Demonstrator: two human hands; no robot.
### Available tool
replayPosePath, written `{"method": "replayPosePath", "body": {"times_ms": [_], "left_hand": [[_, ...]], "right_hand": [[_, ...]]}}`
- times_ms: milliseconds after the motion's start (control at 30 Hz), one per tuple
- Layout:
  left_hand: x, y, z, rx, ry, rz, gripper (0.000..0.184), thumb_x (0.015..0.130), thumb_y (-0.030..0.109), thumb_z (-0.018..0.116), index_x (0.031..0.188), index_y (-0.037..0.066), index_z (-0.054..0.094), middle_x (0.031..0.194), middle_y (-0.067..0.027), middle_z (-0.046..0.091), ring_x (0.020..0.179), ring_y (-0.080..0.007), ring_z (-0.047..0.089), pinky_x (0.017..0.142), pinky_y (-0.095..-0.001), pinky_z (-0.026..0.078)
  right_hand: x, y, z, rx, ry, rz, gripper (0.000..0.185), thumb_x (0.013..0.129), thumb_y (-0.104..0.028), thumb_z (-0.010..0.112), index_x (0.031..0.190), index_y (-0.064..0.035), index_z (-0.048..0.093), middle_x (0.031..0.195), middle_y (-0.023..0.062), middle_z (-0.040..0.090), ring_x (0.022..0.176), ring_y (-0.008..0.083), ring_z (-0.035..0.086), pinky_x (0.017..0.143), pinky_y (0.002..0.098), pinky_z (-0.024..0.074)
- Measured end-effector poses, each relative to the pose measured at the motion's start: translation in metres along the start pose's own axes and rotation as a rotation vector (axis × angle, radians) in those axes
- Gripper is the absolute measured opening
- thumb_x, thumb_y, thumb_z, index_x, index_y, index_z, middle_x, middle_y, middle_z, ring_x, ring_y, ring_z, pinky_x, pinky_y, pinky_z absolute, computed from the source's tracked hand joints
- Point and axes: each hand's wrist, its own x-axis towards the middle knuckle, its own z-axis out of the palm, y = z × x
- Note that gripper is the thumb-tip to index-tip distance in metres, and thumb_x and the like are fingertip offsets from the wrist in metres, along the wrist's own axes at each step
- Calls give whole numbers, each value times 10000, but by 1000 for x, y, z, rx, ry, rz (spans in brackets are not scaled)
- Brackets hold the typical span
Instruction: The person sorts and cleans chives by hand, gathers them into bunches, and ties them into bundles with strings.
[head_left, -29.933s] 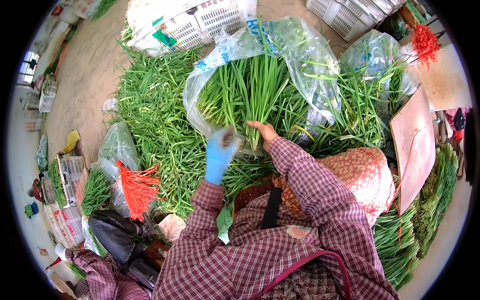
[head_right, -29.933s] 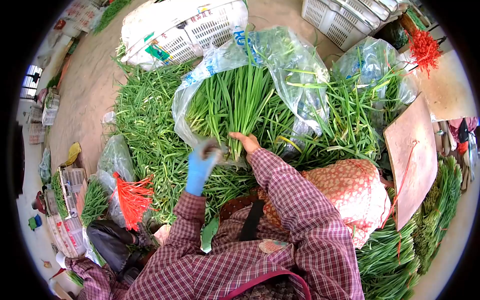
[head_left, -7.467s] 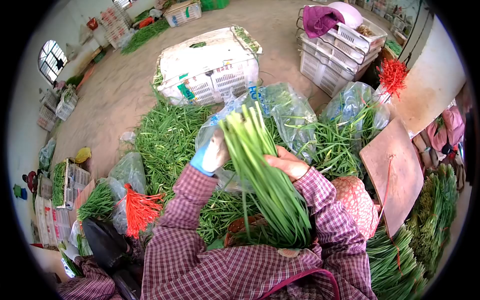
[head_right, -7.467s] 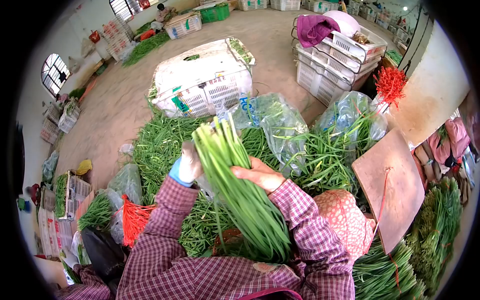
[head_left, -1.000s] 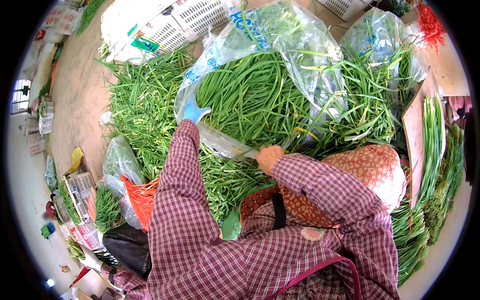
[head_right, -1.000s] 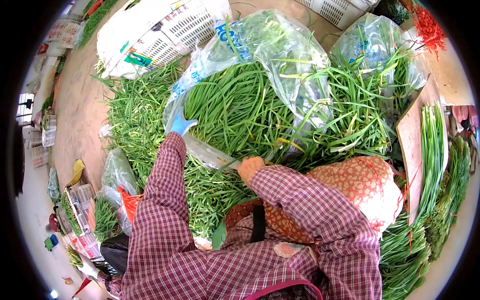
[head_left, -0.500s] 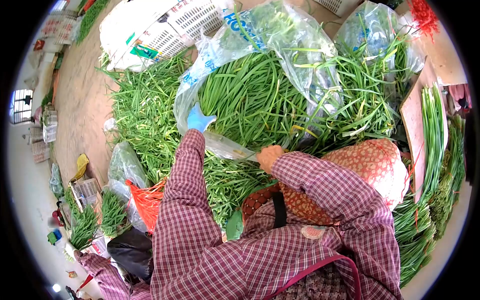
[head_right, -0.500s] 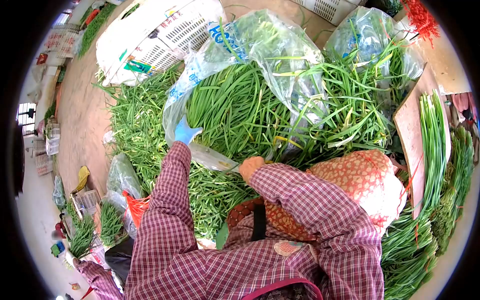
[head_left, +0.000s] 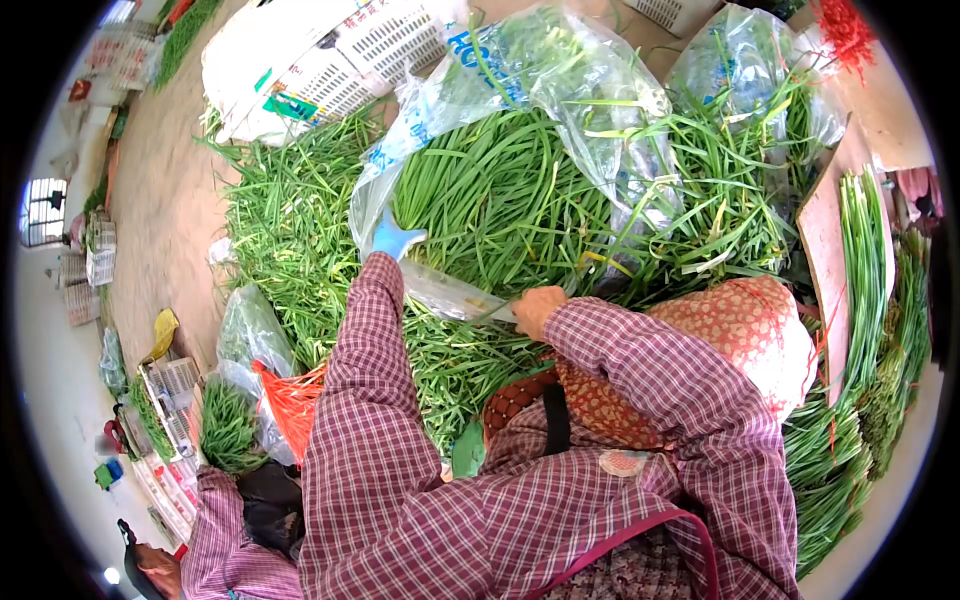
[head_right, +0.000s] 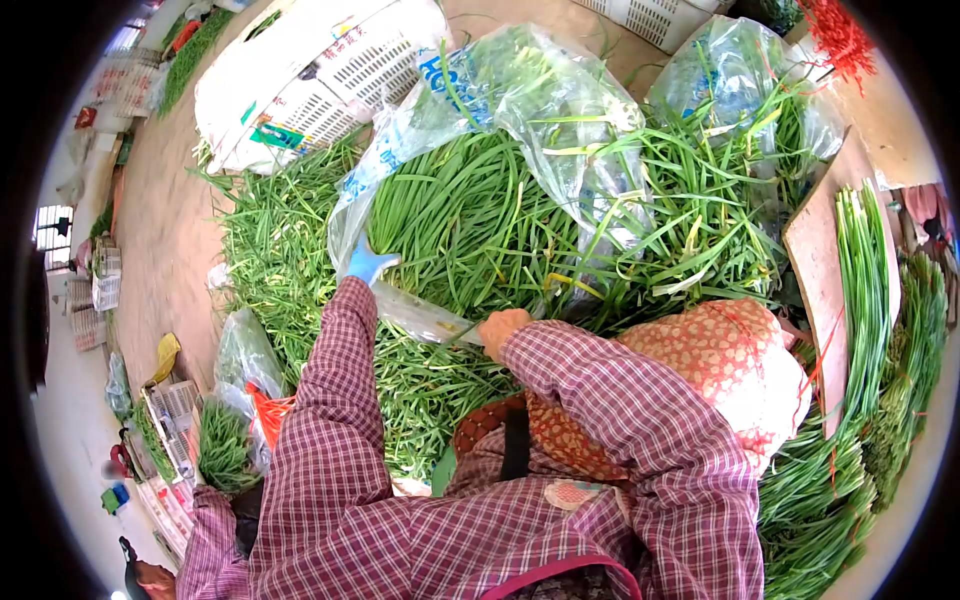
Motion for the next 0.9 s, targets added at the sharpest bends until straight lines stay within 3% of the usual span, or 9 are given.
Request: {"method": "replayPosePath", "body": {"times_ms": [100,200,267,400,500,533,667,800,900], "left_hand": [[-3,8,-15,-7,14,90,1098,608,209,846,1455,9,178,1375,-241,433,1244,-313,475,1086,-345,348],[-5,17,-37,-72,6,90,1004,589,115,842,1410,-36,285,1315,-238,494,1173,-300,526,1041,-338,388],[28,-14,-46,-243,-57,128,908,597,11,808,1374,-64,346,1255,-253,527,1124,-271,550,977,-330,434],[-49,58,-76,-376,-95,65,867,698,-30,720,1419,-62,238,1158,-236,590,987,-239,627,869,-316,517],[-62,56,-77,-621,-228,35,900,712,-29,709,1439,-48,178,1033,-190,649,867,-239,664,826,-326,542],[-76,64,-79,-617,-260,31,854,700,46,732,1418,-20,275,1135,-191,612,943,-239,646,881,-334,510],[-125,86,-84,-592,-389,234,613,784,184,680,1307,-16,431,1087,-133,645,908,-198,656,865,-333,520],[-125,56,-51,-753,-533,-117,295,803,258,712,967,16,677,896,-50,666,796,-154,635,762,-291,522],[-132,54,-27,-978,-575,-160,327,769,232,741,1008,21,671,917,-83,673,797,-178,654,726,-337,565]], "right_hand": [[-6,6,-11,71,-56,-7,278,894,-237,586,1109,-73,650,979,121,676,890,261,651,717,391,528],[-12,9,-16,82,268,-13,359,897,-315,567,1151,-67,619,928,151,683,859,293,659,771,436,524],[-22,6,-39,186,262,-21,375,885,-335,575,1143,-65,624,916,162,681,861,298,658,779,435,523],[-18,11,-57,564,311,-93,477,883,-446,559,1106,-30,634,882,173,684,851,299,660,800,411,518],[-3,7,-53,1004,296,-134,571,896,-517,523,1095,8,628,951,153,692,874,239,669,835,374,506],[1,5,-54,1106,273,-134,567,903,-506,522,1125,8,612,1001,146,685,904,225,665,850,358,501],[-10,-10,-69,1340,172,-140,524,941,-424,510,1231,11,532,1152,116,643,995,218,645,865,330,499],[-7,-7,-65,1374,139,-111,510,957,-399,495,1231,29,523,1165,117,639,993,218,645,851,340,506],[1,8,-48,1385,83,-44,685,943,-493,468,1345,54,379,1222,211,577,1051,279,601,907,407,494]]}}
